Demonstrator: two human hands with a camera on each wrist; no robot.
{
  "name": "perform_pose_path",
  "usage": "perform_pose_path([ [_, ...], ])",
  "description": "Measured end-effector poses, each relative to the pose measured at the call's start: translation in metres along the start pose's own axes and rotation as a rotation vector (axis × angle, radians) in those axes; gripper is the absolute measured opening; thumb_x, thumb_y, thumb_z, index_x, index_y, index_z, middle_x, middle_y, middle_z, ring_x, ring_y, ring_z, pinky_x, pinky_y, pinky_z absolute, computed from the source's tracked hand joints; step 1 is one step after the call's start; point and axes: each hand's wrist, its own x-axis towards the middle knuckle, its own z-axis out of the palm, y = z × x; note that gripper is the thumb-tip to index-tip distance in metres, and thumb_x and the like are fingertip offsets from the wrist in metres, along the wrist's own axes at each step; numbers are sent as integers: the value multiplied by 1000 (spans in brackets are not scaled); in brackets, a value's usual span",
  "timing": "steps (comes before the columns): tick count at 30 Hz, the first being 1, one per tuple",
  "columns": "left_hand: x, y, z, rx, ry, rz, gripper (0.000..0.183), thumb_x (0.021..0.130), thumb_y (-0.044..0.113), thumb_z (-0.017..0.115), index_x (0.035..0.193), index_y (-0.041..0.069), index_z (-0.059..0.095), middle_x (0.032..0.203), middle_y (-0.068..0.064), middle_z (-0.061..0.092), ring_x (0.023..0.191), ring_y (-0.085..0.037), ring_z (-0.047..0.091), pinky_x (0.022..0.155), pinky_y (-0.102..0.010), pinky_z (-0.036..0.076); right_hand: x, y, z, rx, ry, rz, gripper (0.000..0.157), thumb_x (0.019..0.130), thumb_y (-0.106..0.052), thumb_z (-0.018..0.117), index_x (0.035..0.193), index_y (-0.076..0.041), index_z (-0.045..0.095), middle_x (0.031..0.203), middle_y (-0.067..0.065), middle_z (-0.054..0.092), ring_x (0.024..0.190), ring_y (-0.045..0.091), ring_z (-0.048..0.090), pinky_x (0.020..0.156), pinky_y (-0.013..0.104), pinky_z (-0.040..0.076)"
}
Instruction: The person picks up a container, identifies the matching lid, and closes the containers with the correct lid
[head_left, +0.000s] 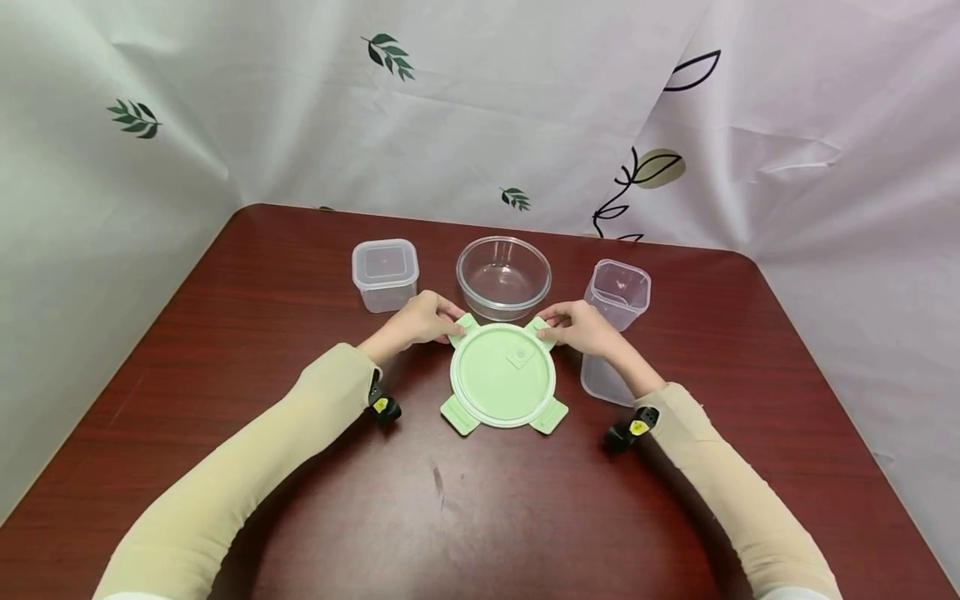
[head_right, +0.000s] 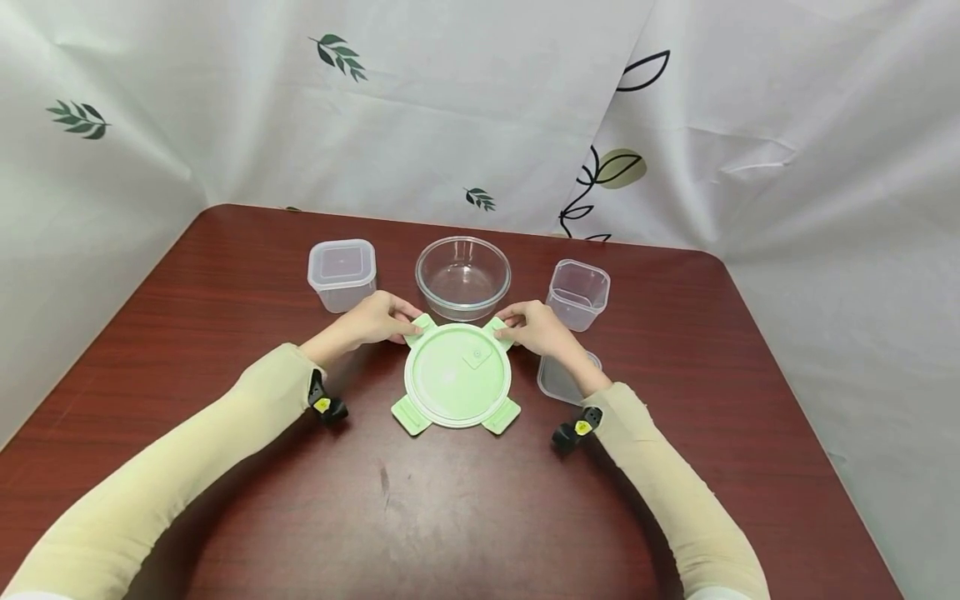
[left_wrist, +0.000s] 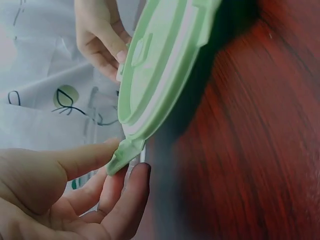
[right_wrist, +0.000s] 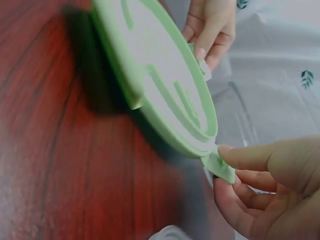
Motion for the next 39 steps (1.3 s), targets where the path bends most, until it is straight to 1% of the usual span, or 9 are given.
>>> perform_pose_path([
  [5, -7, 6, -2, -108, -22, 19, 30, 92, -1, 68, 121, -10, 66, 99, -16, 71, 72, -7, 64, 70, -24, 60, -5, -9, -4, 113, -12, 11, 28, 96, -1, 65, 119, 14, 63, 102, 21, 68, 80, 12, 65, 77, 38, 62],
  [8, -11, 11, -5, -144, -34, 39, 29, 94, -2, 66, 121, -11, 64, 100, -16, 69, 78, -14, 66, 73, -28, 61, -9, -15, -8, 108, 10, -8, 27, 96, 0, 64, 119, 14, 63, 101, 23, 68, 81, 13, 66, 78, 42, 61],
  [12, -18, 18, -10, -121, -31, 95, 27, 94, -2, 66, 119, -11, 63, 99, -16, 67, 83, -19, 67, 73, -28, 61, -12, -23, -13, 68, 53, -41, 24, 95, 1, 65, 116, 13, 64, 100, 23, 69, 82, 16, 67, 77, 45, 61],
  [15, -22, 23, -13, -98, -18, 160, 26, 94, -4, 65, 119, -12, 63, 100, -19, 68, 84, -19, 66, 71, -27, 60, -14, -30, -18, 38, 92, -56, 21, 95, 1, 66, 113, 11, 66, 98, 22, 70, 82, 18, 68, 75, 40, 61],
  [19, -28, 29, -16, -68, 10, 241, 29, 94, -6, 64, 122, -12, 65, 103, -23, 71, 87, -23, 69, 73, -31, 61, -18, -39, -24, -5, 140, -94, 20, 94, -1, 68, 112, 9, 67, 97, 20, 71, 84, 24, 69, 71, 24, 56],
  [22, -33, 35, -18, -30, 58, 293, 30, 94, -5, 64, 124, -10, 66, 103, -23, 72, 91, -29, 71, 77, -38, 62, -22, -47, -29, -32, 186, -143, 20, 93, -1, 70, 111, 8, 67, 96, 20, 72, 84, 28, 69, 68, 17, 49],
  [29, -43, 50, -22, 113, 263, 451, 27, 94, 2, 70, 120, 0, 72, 108, -14, 75, 91, -24, 74, 71, -30, 52, -29, -64, -41, -90, 343, -217, 16, 91, -1, 72, 107, 3, 70, 93, 16, 72, 81, 23, 66, 67, 18, 49],
  [35, -48, 63, -26, 126, 358, 590, 28, 92, 1, 72, 120, -3, 72, 112, -16, 74, 98, -26, 73, 86, -38, 56, -38, -76, -50, -101, 460, -289, 15, 90, 0, 74, 104, 3, 71, 91, 16, 73, 78, 15, 66, 67, 13, 50],
  [39, -49, 71, -29, 115, 408, 657, 27, 91, 0, 73, 118, -3, 73, 110, -16, 74, 96, -26, 73, 86, -37, 56, -40, -83, -57, -105, 516, -350, 16, 89, 1, 75, 104, 5, 71, 93, 16, 74, 74, 5, 65, 65, 11, 51],
])
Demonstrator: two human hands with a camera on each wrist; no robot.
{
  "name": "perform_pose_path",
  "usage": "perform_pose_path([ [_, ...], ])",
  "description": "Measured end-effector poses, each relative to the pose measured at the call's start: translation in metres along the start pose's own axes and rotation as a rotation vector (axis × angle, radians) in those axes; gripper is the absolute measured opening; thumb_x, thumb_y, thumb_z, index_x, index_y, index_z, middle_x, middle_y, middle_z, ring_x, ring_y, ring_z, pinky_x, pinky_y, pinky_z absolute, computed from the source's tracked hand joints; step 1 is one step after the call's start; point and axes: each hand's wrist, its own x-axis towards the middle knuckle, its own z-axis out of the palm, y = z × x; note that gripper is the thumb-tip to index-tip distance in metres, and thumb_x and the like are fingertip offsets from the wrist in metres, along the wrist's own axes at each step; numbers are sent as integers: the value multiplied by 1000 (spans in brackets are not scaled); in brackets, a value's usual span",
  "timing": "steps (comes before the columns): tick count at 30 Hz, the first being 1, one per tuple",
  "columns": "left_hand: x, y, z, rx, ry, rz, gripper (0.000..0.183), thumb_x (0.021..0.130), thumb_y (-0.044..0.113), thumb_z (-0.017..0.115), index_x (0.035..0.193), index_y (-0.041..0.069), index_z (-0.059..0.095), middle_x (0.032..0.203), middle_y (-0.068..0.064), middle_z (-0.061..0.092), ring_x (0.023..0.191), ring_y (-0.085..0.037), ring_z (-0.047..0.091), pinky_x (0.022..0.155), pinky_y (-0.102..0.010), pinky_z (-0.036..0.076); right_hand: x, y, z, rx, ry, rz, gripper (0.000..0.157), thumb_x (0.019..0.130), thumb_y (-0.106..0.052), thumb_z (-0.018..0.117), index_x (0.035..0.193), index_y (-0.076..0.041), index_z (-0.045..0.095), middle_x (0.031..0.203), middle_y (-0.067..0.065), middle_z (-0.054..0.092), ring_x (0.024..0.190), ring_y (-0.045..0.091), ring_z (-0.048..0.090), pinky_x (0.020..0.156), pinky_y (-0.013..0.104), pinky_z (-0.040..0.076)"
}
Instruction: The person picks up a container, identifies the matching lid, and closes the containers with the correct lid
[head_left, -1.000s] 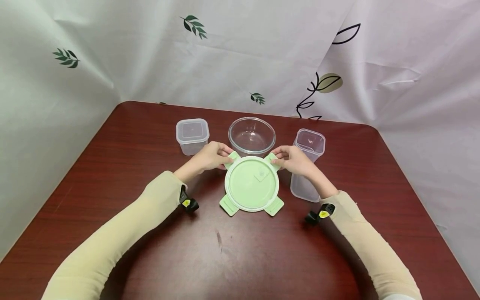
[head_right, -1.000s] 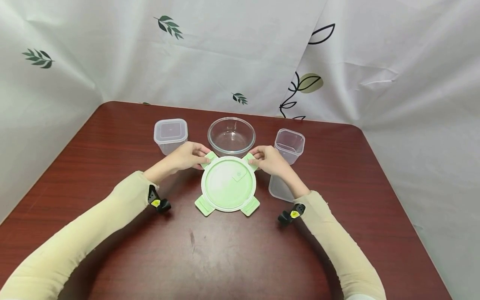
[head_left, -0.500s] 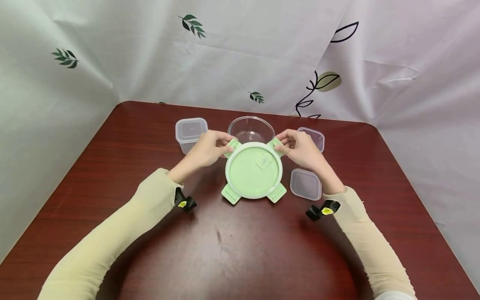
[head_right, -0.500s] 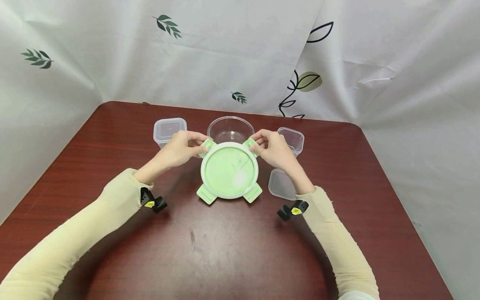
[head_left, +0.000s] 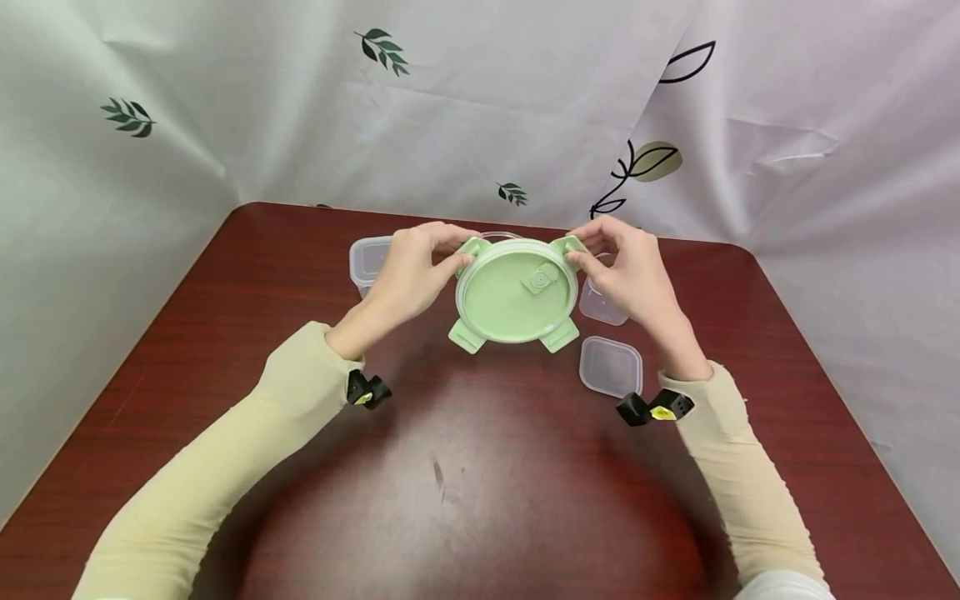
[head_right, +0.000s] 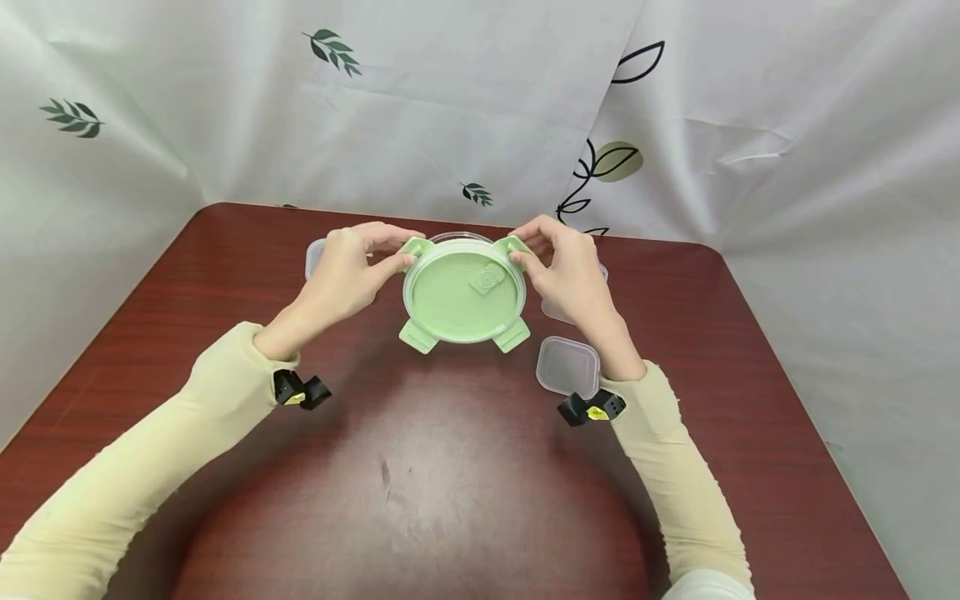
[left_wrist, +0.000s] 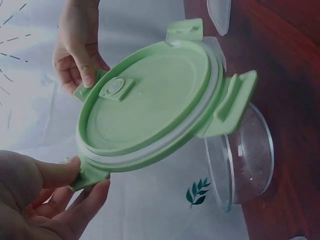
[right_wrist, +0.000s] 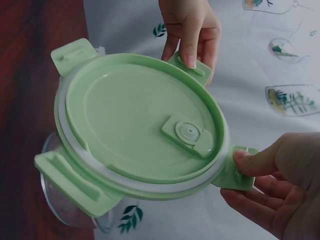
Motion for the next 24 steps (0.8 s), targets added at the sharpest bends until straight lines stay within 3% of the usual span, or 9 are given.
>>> perform_pose_path([
  [6, 6, 4, -1, -2, 71, 85, 23, 90, -2, 74, 113, -1, 76, 106, -13, 75, 91, -23, 73, 82, -33, 58, 4, -5, -3, 37, 94, -61, 12, 88, 5, 74, 99, 7, 70, 96, 16, 75, 74, -6, 61, 71, 10, 51],
  [15, 16, -1, -1, 46, 117, 189, 13, 91, -3, 72, 103, -1, 75, 105, -11, 74, 91, -21, 71, 81, -31, 57, 12, 5, 0, 15, 171, -202, 10, 86, 8, 75, 94, 6, 69, 96, 14, 75, 79, -4, 60, 69, 12, 48],
  [20, 20, -8, 0, 62, 119, 209, 10, 91, -2, 71, 101, -1, 75, 104, -11, 75, 93, -22, 71, 82, -32, 56, 15, 13, 3, -24, 161, -298, 8, 87, 6, 74, 94, 5, 70, 94, 14, 74, 83, 12, 65, 68, 15, 46],
  [24, 21, -17, 1, 68, 113, 223, 10, 92, -3, 71, 100, 0, 75, 103, -11, 75, 94, -22, 69, 84, -34, 56, 18, 22, 7, -17, 138, -373, 8, 86, 8, 74, 93, 5, 70, 93, 16, 74, 84, 25, 67, 76, 18, 49],
])
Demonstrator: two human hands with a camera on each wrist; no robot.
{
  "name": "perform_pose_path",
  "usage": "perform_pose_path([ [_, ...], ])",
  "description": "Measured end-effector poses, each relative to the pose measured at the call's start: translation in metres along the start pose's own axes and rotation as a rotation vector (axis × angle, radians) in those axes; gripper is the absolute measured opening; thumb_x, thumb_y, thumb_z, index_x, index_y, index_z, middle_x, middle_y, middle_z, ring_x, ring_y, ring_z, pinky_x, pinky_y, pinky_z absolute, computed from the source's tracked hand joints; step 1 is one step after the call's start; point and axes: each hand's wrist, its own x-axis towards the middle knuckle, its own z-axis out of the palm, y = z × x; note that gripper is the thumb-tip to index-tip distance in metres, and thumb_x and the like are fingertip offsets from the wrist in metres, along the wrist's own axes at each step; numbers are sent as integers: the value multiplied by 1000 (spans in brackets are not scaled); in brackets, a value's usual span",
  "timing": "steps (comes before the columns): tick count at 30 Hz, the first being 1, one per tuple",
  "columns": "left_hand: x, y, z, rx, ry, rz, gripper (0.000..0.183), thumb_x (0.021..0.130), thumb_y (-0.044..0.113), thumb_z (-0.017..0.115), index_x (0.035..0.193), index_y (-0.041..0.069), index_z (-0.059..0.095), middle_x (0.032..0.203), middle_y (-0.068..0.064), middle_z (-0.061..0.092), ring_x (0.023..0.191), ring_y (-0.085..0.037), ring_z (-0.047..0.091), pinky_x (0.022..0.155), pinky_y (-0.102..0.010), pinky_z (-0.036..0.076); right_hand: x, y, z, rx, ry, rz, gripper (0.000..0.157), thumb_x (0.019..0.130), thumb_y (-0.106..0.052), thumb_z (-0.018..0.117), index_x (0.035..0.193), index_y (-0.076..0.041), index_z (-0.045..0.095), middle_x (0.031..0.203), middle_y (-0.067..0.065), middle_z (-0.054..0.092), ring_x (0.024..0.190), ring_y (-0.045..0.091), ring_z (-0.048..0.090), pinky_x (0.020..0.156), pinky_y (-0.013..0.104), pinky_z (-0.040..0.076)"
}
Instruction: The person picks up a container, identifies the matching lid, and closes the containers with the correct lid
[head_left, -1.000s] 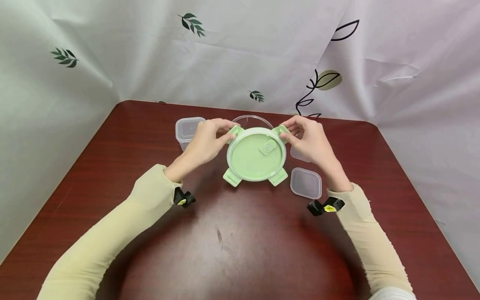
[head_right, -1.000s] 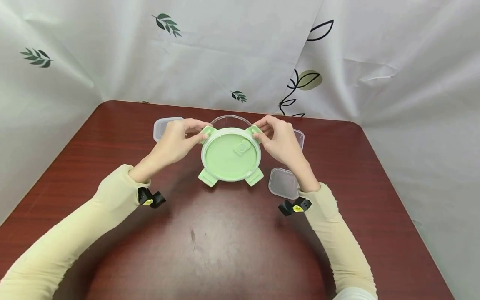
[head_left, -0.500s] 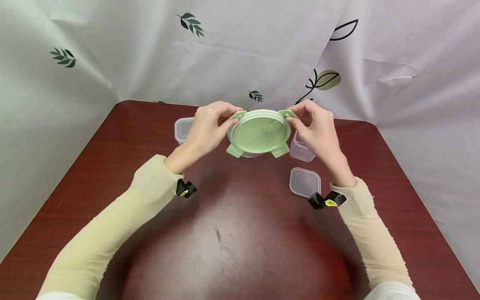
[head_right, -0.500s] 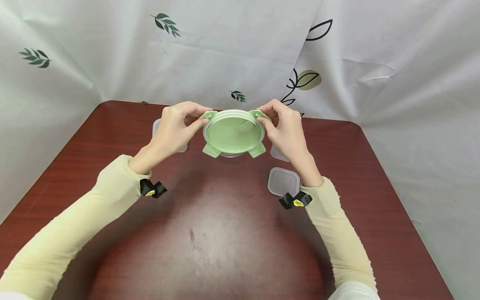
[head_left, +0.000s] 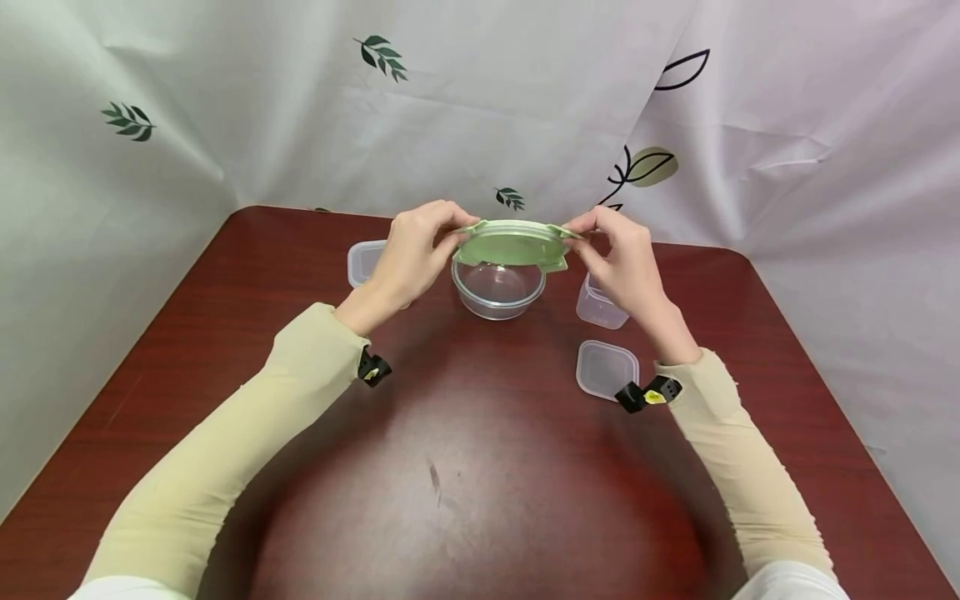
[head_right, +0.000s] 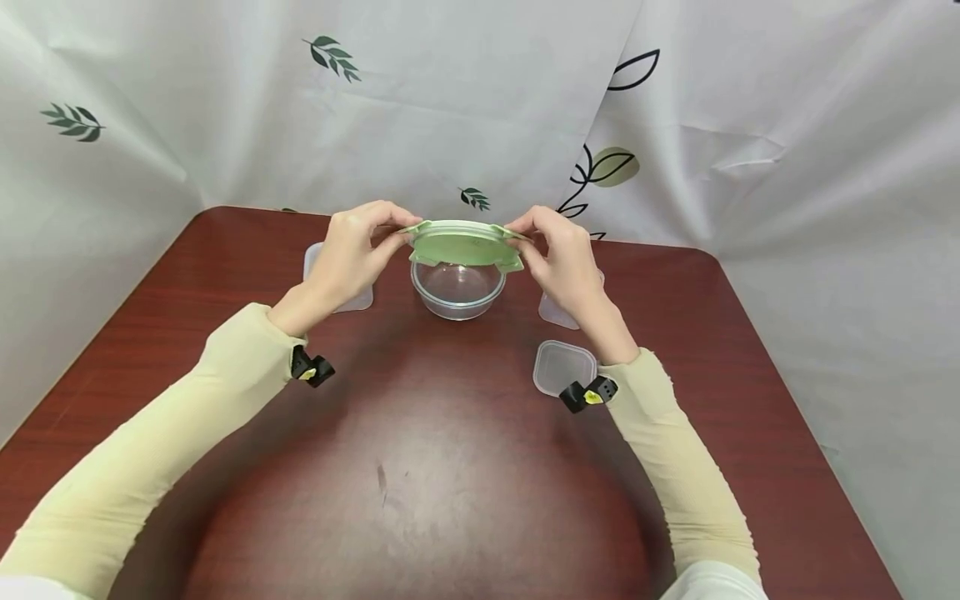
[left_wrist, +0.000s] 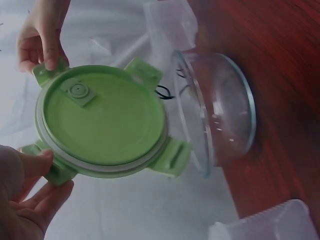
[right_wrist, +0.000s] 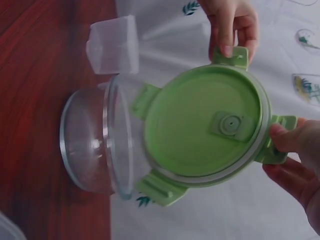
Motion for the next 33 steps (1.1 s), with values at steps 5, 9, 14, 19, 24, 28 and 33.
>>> perform_pose_path([
  [5, -3, -15, 7, 5, -14, 30, 11, 92, -6, 68, 99, 0, 74, 104, -12, 74, 98, -24, 69, 89, -36, 55, -5, 13, 9, 15, -10, -70, 13, 83, 15, 73, 88, 5, 67, 95, 18, 75, 89, 30, 70, 81, 15, 48],
  [9, -9, -25, 14, 3, -23, 50, 13, 92, -9, 66, 98, 0, 73, 104, -12, 74, 100, -26, 69, 91, -36, 54, -11, 23, 15, 1, -21, -120, 18, 82, 18, 71, 84, 2, 62, 96, 16, 75, 89, 31, 69, 74, 18, 46],
  [14, -17, -33, 22, 29, -30, 94, 17, 90, -13, 65, 99, 0, 73, 103, -13, 74, 102, -28, 69, 91, -39, 55, -18, 30, 21, -7, -4, -156, 22, 81, 17, 73, 80, -1, 60, 94, 15, 75, 84, 30, 67, 66, 25, 45],
  [19, -20, -38, 27, 63, -3, 172, 23, 87, -17, 63, 99, 0, 73, 104, -14, 74, 102, -29, 70, 90, -42, 56, -20, 37, 25, -13, 37, -187, 22, 82, 16, 73, 77, -1, 59, 94, 16, 75, 83, 30, 65, 64, 30, 44],
  [24, -18, -40, 27, 65, 30, 233, 24, 86, -19, 62, 97, 0, 74, 102, -14, 75, 101, -30, 70, 90, -43, 56, -22, 40, 28, -12, 77, -217, 22, 82, 17, 72, 76, 0, 59, 93, 17, 75, 81, 31, 64, 65, 26, 40],
  [28, -18, -42, 26, 63, 41, 243, 22, 86, -18, 62, 93, -1, 74, 101, -15, 75, 101, -31, 70, 91, -43, 56, -23, 40, 31, -18, 75, -218, 22, 83, 16, 72, 75, 0, 59, 94, 17, 75, 83, 31, 64, 67, 24, 39],
  [33, -23, -45, 27, 72, 29, 215, 22, 86, -18, 62, 91, -1, 75, 101, -14, 75, 101, -31, 70, 91, -43, 55, -27, 43, 37, -4, 38, -218, 22, 83, 16, 71, 75, -1, 60, 95, 18, 74, 88, 32, 66, 73, 23, 42],
])
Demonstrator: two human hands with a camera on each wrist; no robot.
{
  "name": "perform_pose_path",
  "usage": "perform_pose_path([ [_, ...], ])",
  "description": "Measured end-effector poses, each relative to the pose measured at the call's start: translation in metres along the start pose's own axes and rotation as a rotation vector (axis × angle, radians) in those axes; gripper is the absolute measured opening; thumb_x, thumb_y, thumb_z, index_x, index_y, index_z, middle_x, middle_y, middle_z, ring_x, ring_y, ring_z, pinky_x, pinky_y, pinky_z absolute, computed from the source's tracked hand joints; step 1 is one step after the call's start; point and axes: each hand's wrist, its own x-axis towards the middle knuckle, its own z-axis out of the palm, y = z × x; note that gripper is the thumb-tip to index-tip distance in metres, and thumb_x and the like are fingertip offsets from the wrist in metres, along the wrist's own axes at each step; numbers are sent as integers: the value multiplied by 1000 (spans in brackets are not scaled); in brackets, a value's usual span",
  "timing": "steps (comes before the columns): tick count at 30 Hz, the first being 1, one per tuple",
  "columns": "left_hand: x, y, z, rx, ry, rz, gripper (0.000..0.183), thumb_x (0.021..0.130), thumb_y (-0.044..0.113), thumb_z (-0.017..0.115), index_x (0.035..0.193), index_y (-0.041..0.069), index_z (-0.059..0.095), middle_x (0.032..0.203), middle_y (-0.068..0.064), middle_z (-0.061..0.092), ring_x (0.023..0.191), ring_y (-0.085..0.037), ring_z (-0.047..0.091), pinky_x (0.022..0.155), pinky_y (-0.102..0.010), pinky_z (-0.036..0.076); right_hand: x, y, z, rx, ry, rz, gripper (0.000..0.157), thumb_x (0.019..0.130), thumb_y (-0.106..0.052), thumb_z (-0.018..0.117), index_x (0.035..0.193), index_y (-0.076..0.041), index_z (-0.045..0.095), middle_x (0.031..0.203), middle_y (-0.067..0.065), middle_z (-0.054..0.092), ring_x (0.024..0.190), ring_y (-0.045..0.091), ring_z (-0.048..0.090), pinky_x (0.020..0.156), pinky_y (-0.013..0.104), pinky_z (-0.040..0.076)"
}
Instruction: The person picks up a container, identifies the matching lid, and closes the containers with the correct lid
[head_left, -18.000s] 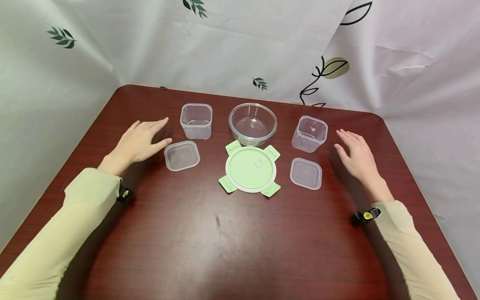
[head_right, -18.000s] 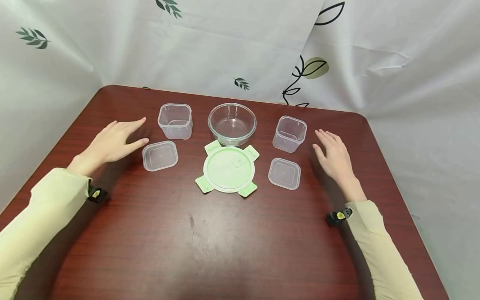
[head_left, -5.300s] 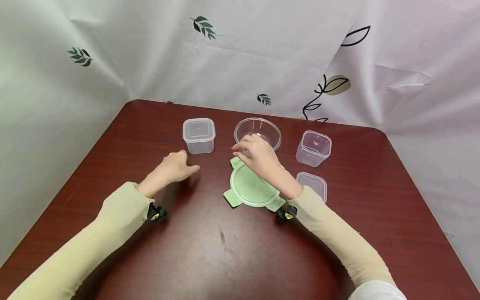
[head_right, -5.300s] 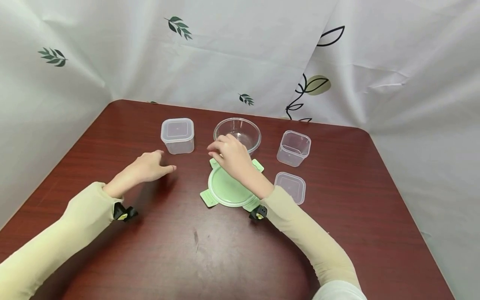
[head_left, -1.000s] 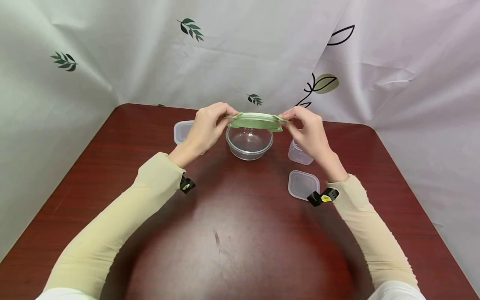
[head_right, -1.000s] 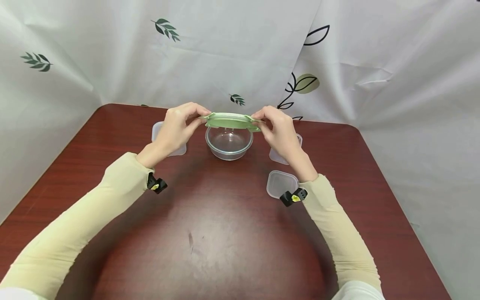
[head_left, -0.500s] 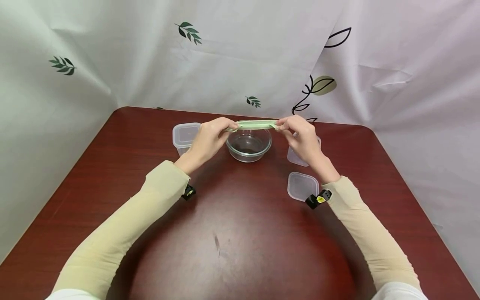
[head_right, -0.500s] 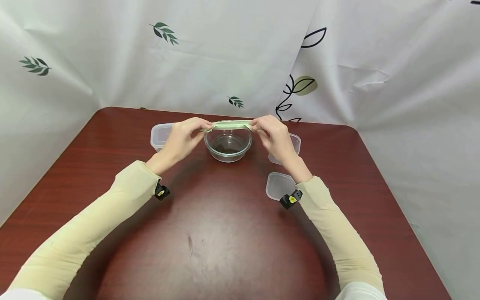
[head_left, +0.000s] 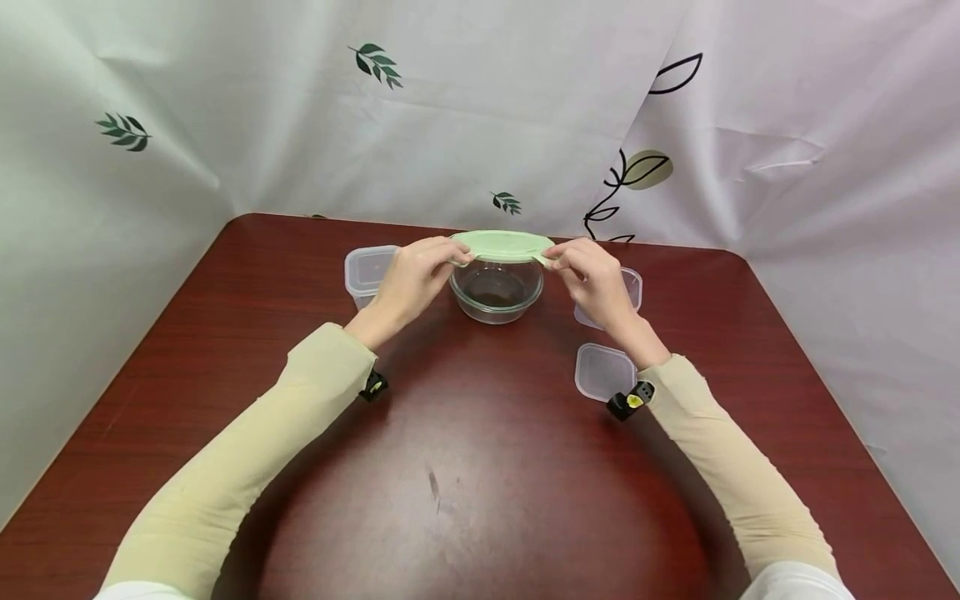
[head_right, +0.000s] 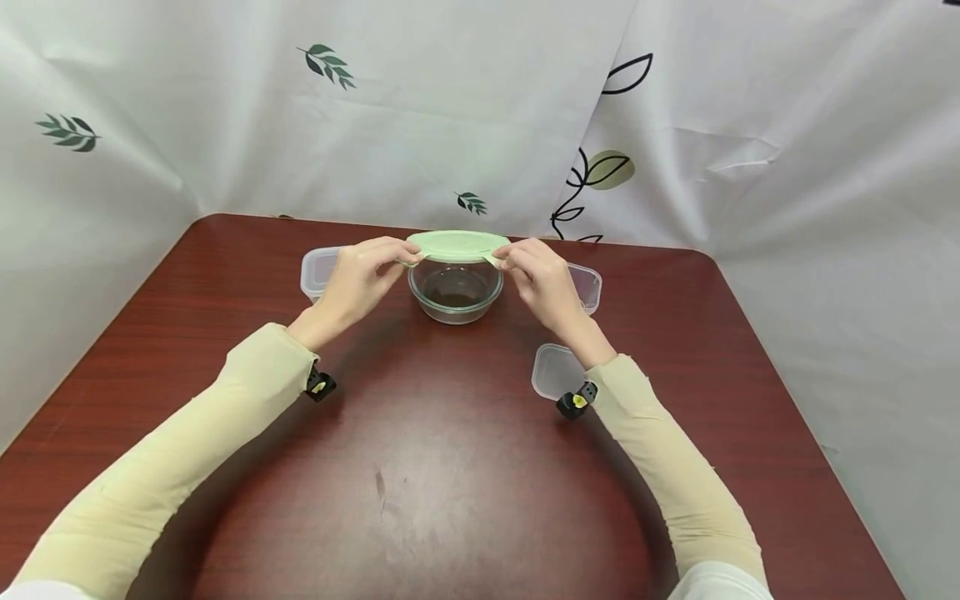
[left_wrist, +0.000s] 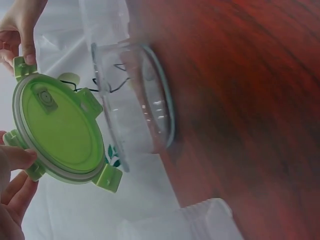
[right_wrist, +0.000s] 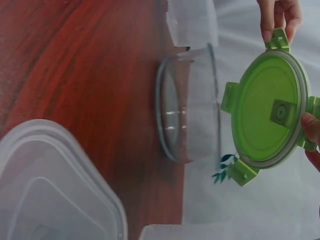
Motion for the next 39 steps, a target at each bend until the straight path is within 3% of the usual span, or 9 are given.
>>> perform_pose_path([
  [6, -10, -2, 3, 11, -20, 3, 28, 84, -20, 59, 90, 0, 76, 100, -14, 76, 98, -30, 71, 89, -44, 56, -9, 3, 6, 28, -48, -1, 21, 83, 16, 72, 77, -1, 62, 99, 17, 75, 91, 31, 67, 80, 22, 47],
  [12, -20, -3, 7, 15, -55, 4, 30, 82, -21, 60, 92, 0, 77, 98, -13, 76, 97, -30, 71, 87, -45, 57, -19, 5, 8, -4, -102, -30, 20, 80, 12, 77, 77, -1, 62, 102, 14, 76, 93, 29, 69, 75, 33, 53],
  [18, -26, -3, 12, 25, -76, 23, 31, 80, -21, 58, 90, 0, 78, 96, -13, 76, 95, -29, 72, 84, -43, 58, -27, 5, 9, -63, -177, -74, 17, 82, 12, 76, 90, -1, 67, 102, 12, 75, 94, 27, 69, 77, 38, 57],
  [22, -27, -2, 13, 24, -101, 12, 34, 78, -22, 57, 93, 1, 78, 96, -12, 75, 96, -29, 71, 85, -43, 57, -31, 5, 9, -87, -229, -105, 23, 82, 16, 73, 93, -3, 66, 103, 11, 73, 96, 27, 68, 80, 40, 58],
  [29, -32, -2, 14, 81, -198, -4, 42, 75, -22, 57, 103, 2, 76, 101, -11, 72, 100, -29, 65, 85, -42, 55, -35, 2, 10, -133, -331, -167, 46, 80, 23, 66, 119, -3, 71, 103, 9, 70, 96, 27, 62, 72, 40, 58],
  [39, -36, -3, 17, 99, -270, 19, 44, 74, -24, 56, 103, 3, 76, 101, -9, 71, 101, -28, 63, 83, -41, 55, -41, 3, 12, -117, -388, -167, 48, 77, 25, 65, 116, -1, 73, 105, 10, 70, 97, 26, 60, 77, 37, 57],
])
